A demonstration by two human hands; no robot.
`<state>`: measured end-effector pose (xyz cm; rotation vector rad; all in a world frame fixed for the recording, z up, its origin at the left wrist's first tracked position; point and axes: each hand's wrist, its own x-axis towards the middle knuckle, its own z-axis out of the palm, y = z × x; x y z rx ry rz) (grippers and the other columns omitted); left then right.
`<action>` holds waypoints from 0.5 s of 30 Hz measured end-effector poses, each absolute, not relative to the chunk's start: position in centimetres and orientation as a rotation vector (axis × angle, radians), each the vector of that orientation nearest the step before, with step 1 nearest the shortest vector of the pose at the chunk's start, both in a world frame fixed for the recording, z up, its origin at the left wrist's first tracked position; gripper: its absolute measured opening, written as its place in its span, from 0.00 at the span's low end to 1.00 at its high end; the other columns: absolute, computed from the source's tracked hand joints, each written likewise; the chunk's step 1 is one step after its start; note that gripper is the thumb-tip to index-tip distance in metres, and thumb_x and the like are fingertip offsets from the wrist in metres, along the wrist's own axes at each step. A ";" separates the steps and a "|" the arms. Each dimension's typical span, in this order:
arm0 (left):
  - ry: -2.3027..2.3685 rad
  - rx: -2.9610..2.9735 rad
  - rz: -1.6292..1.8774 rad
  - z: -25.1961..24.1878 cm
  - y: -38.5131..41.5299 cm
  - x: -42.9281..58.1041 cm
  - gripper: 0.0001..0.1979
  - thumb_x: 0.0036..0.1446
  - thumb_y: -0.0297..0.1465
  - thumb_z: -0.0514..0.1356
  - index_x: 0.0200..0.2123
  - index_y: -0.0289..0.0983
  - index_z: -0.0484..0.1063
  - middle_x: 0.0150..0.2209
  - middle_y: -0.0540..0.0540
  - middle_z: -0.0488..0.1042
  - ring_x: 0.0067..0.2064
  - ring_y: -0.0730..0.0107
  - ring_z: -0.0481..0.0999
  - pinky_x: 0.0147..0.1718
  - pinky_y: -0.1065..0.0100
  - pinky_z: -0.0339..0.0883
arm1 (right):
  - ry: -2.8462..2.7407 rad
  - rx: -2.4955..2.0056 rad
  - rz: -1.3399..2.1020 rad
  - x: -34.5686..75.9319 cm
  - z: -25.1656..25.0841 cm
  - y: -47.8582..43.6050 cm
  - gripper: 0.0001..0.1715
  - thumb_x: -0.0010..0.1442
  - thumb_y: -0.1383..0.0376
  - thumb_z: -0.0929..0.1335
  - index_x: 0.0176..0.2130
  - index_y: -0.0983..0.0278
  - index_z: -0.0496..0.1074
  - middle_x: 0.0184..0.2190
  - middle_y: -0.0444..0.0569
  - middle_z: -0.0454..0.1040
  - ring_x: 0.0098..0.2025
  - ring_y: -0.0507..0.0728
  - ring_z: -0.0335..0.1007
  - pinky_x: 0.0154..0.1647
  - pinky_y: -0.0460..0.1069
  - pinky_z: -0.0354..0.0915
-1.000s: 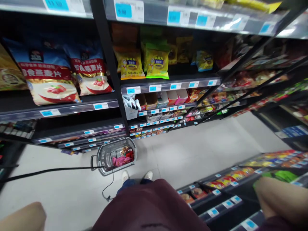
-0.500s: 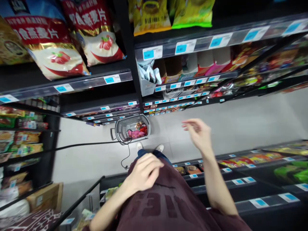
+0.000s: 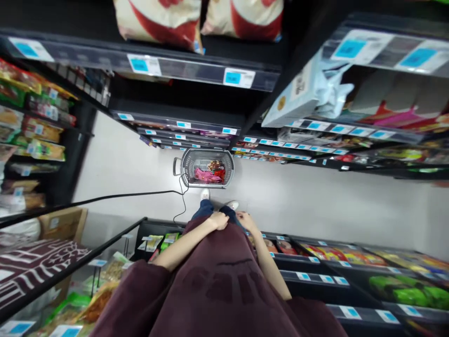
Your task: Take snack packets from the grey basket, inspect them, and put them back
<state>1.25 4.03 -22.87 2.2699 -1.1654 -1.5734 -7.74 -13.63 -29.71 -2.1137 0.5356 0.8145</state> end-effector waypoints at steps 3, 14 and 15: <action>-0.942 2.285 -1.679 -25.1 5.7 2.2 0.17 0.64 0.38 0.55 0.49 0.32 0.70 0.48 0.36 0.74 0.47 0.59 0.75 0.46 0.55 0.70 | 0.594 -2.171 0.831 -6.6 -30.9 -12.8 0.17 0.60 0.65 0.62 0.42 0.64 0.77 0.43 0.52 0.78 0.45 0.58 0.76 0.50 0.50 0.67; -0.144 2.281 -1.676 -34.8 8.1 2.1 0.13 0.59 0.36 0.60 0.40 0.30 0.73 0.42 0.42 0.74 0.49 0.54 0.72 0.48 0.53 0.66 | 0.416 -2.359 0.915 2.5 -41.1 -11.6 0.19 0.57 0.66 0.63 0.46 0.66 0.75 0.55 0.55 0.70 0.55 0.58 0.68 0.60 0.51 0.60; -0.090 2.268 -1.651 -35.7 8.2 1.7 0.13 0.57 0.35 0.61 0.38 0.30 0.73 0.41 0.40 0.75 0.49 0.52 0.71 0.48 0.53 0.65 | 0.377 -2.368 0.925 3.6 -42.6 -11.4 0.19 0.57 0.66 0.63 0.46 0.66 0.75 0.56 0.55 0.69 0.57 0.58 0.66 0.62 0.51 0.58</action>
